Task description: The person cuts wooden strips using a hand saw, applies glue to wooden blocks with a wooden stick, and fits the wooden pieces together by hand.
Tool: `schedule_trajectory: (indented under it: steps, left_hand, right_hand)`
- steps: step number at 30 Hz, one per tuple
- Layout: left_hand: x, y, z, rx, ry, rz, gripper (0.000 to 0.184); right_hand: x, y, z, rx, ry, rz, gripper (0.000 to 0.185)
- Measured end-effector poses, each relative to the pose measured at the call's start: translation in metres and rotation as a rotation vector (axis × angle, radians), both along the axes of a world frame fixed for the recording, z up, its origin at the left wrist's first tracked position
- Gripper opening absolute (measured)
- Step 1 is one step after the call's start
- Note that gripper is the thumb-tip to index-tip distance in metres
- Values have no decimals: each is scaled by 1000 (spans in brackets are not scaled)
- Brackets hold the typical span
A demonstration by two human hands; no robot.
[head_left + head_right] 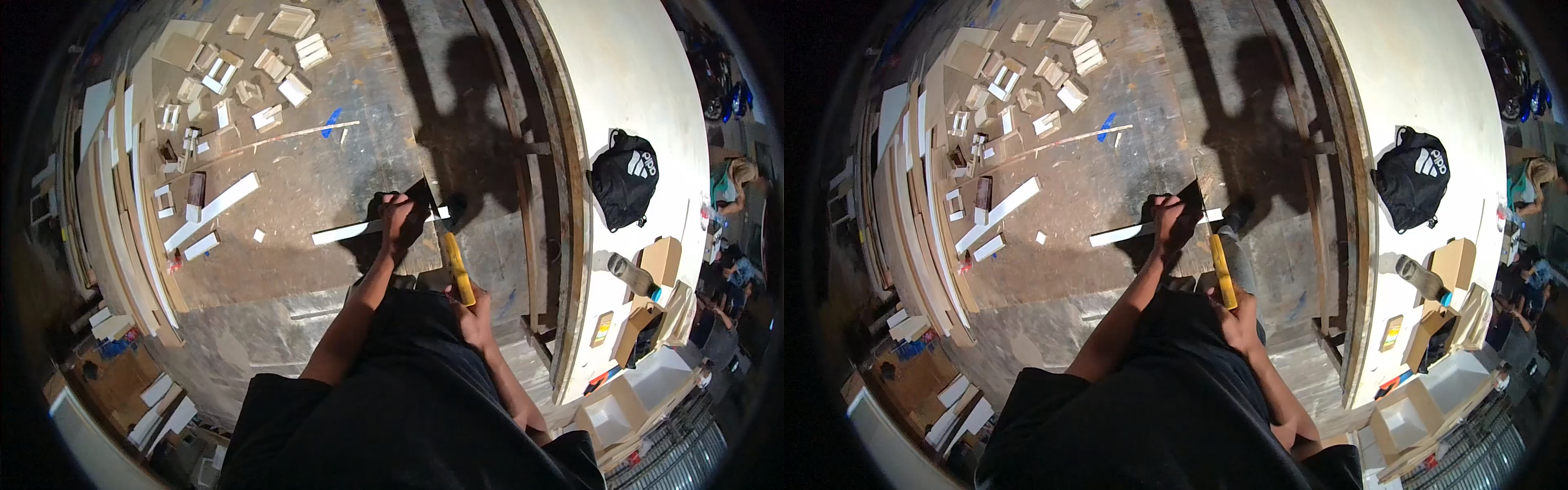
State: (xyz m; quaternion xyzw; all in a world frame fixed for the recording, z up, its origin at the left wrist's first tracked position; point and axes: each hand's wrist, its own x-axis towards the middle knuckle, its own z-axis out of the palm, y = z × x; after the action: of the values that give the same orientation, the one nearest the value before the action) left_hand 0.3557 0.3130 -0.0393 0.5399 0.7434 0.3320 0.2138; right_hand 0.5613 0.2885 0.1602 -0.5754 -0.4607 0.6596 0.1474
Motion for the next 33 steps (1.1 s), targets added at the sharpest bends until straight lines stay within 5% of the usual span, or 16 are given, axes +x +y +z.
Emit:
schedule_trajectory:
  steps: [14, 16, 20, 33]
  left_hand:
    - [8, 12, 3, 53, 137, -66, 18]
    - [18, 26, 21, -53, 320, 155, 29]
    - [14, 39, -7, -59, 511, 207, 34]
    - [19, 40, -11, -142, 434, 239, 42]
  right_hand:
    - [4, -2, -11, -10, 3, 54, 14]
    - [2, -1, -8, -50, -6, 31, 15]
    - [1, -1, -5, -62, 0, 26, 16]
    - [2, 18, 11, 201, -237, 200, 22]
